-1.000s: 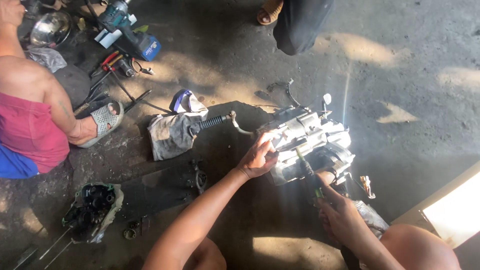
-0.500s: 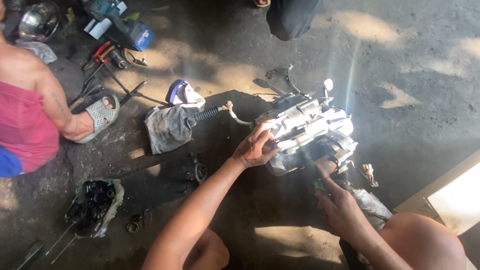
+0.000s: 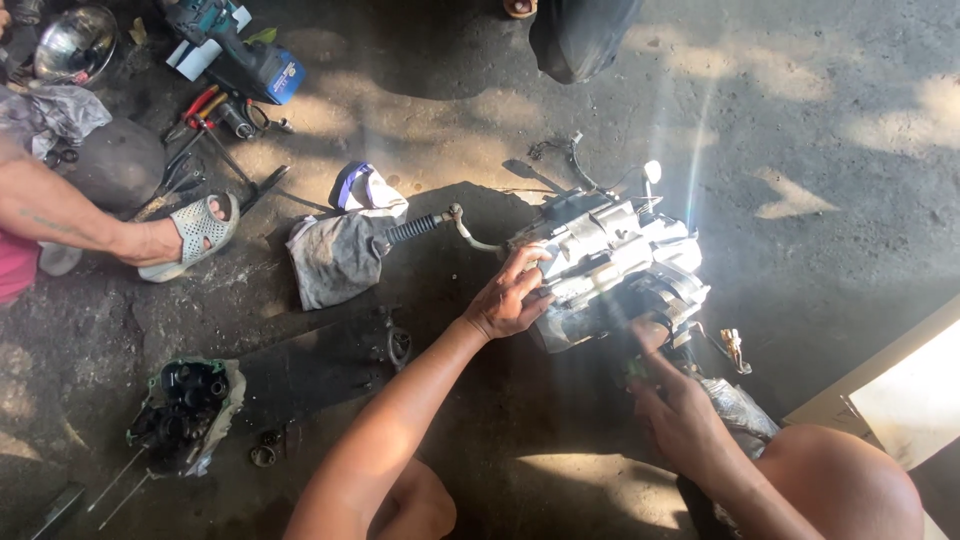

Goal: Disassembling a motorcycle engine using a hammer and punch to separate the casing.

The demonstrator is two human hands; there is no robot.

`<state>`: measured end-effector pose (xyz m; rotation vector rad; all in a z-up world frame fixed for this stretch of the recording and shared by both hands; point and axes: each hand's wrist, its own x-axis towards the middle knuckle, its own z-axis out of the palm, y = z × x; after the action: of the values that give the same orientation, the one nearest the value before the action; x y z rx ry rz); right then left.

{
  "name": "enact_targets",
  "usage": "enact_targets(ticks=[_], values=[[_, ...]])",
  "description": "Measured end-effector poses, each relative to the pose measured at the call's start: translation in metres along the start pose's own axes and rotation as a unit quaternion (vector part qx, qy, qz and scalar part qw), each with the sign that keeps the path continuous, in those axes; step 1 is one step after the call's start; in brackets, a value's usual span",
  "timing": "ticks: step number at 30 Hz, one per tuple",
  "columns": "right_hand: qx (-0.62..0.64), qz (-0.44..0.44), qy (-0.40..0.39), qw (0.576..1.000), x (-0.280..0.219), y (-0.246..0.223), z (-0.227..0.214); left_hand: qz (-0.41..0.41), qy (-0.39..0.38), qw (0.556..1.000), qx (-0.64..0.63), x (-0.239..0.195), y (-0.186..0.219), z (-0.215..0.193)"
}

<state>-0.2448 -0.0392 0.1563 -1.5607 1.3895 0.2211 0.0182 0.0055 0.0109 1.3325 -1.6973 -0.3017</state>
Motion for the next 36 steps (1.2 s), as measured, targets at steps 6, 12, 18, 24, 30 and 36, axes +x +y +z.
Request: enact_targets(ticks=[6,12,18,24,30,36], values=[[-0.036,-0.035,0.017,0.999,0.007,0.008,0.003,0.021,-0.033,0.999,0.005,0.0,-0.005,-0.007],[0.025,-0.005,-0.052,0.998,-0.004,-0.009,-0.002,0.05,-0.036,0.998,0.031,0.004,-0.001,-0.012],[0.061,-0.027,-0.077,0.995,0.002,0.005,0.0,0.024,-0.022,0.999,0.003,0.003,-0.001,-0.009],[-0.031,0.001,-0.006,1.0,-0.003,-0.005,-0.001,0.055,-0.038,0.996,0.059,-0.004,-0.009,-0.005],[0.032,-0.001,-0.03,0.999,0.001,-0.003,0.001,0.07,-0.033,0.992,0.098,0.002,0.004,-0.011],[0.131,-0.007,-0.094,0.987,-0.001,-0.001,0.0,0.086,-0.037,0.983,0.161,-0.004,0.001,-0.006]])
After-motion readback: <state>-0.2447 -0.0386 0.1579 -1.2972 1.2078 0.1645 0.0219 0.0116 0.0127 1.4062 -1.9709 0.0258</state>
